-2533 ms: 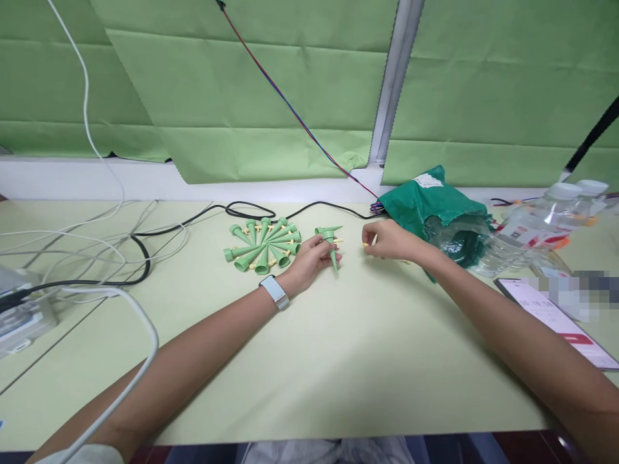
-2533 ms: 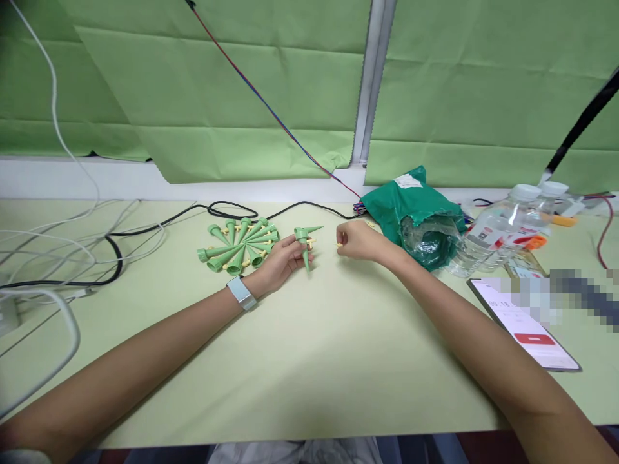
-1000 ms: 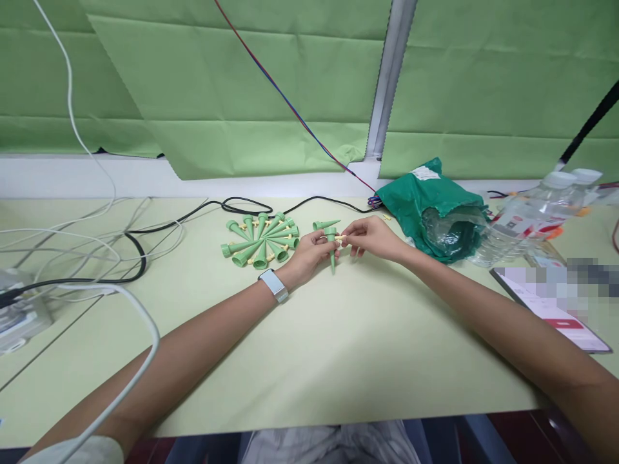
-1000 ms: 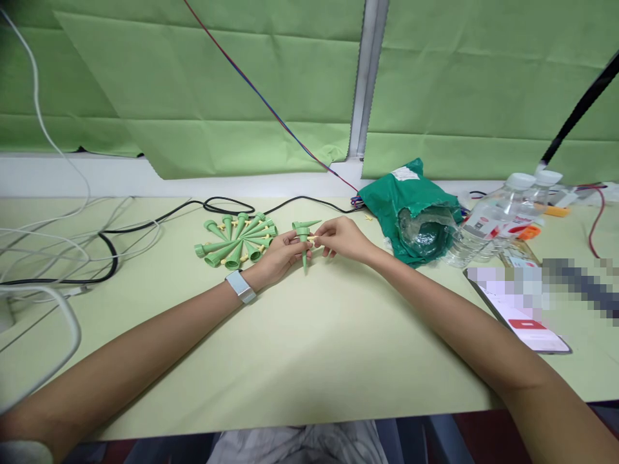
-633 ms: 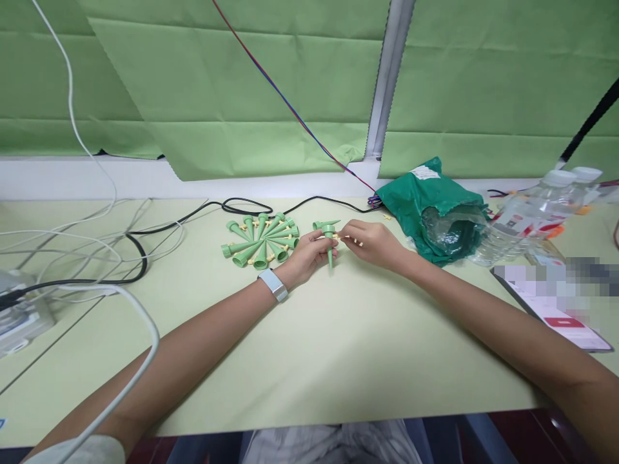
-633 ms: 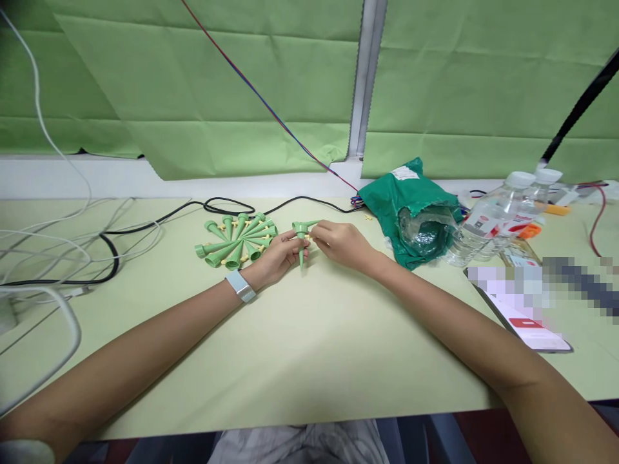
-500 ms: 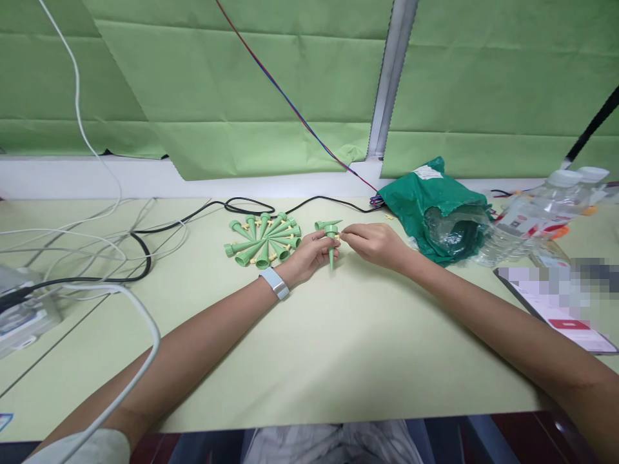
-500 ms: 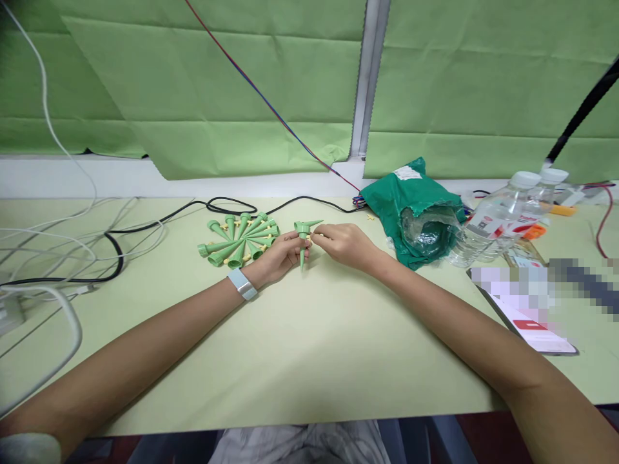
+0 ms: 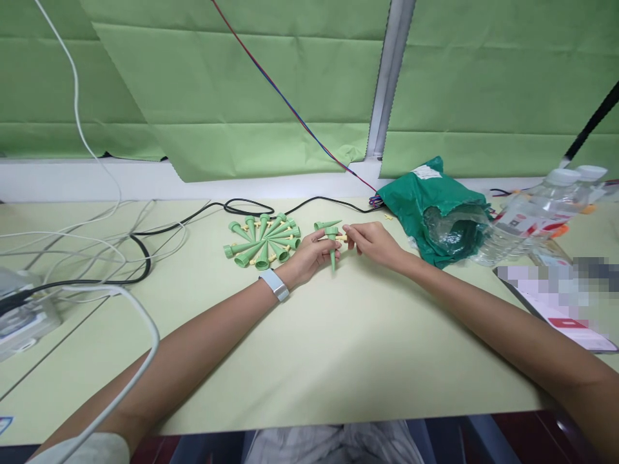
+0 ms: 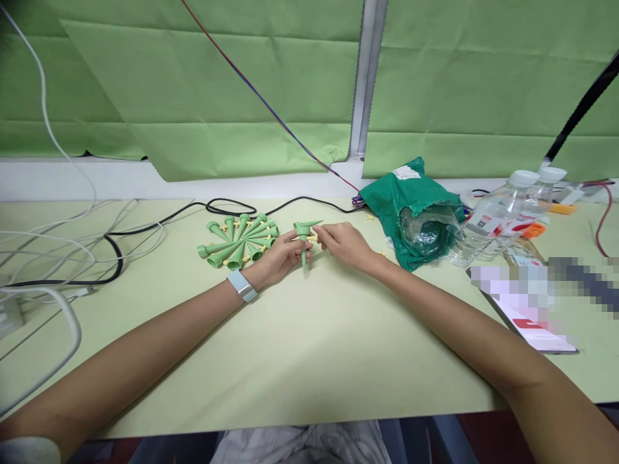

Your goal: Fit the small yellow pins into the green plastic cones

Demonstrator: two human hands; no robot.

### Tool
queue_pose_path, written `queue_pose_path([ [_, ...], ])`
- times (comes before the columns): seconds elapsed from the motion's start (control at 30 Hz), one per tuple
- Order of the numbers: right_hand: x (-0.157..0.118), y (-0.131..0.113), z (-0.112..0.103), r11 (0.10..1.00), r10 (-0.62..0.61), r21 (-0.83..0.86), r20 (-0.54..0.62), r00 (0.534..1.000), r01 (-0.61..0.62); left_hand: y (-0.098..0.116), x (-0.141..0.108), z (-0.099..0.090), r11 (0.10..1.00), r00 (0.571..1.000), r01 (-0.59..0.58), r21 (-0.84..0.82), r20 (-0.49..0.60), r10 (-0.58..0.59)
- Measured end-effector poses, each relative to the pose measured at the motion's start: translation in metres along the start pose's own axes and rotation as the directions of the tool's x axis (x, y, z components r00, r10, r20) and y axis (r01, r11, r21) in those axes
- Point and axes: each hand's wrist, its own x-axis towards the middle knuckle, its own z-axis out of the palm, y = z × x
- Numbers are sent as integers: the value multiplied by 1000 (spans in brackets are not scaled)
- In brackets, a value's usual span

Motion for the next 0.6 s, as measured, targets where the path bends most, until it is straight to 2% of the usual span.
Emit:
queue_pose_path([
  [0.1, -3, 2, -3, 973, -203, -124, -40, 978, 197, 1, -1, 1, 1000, 1000, 9, -5, -10, -9],
  [0.2, -4, 5, -3, 909, -364, -211, 22, 931, 360, 1, -1, 1, 1000, 1000, 10, -6, -16, -10],
  [0.27, -4, 7, -1, 898, -355, -264, 38, 934, 352, 1, -1, 1, 1000, 1000, 3, 0, -12, -3],
  [0.37, -4, 6, 2, 929, -229, -286, 59, 972, 236, 1, -1, 1, 1000, 1000, 0, 18, 4, -1],
  [0.43, -4, 2, 4, 946, -178, -270, 29, 984, 180, 0, -1, 1, 1000, 1000, 5, 16, 1, -5],
  [0.53, -6, -6, 3, 939, -238, -269, -60, 969, 213, 0, 0, 1, 1000, 1000, 8, -13, -11, -8],
  [0.6, -7, -8, 0, 915, -301, -295, -40, 953, 277, 1, 0, 1, 999, 1000, 3, -34, -19, -3],
])
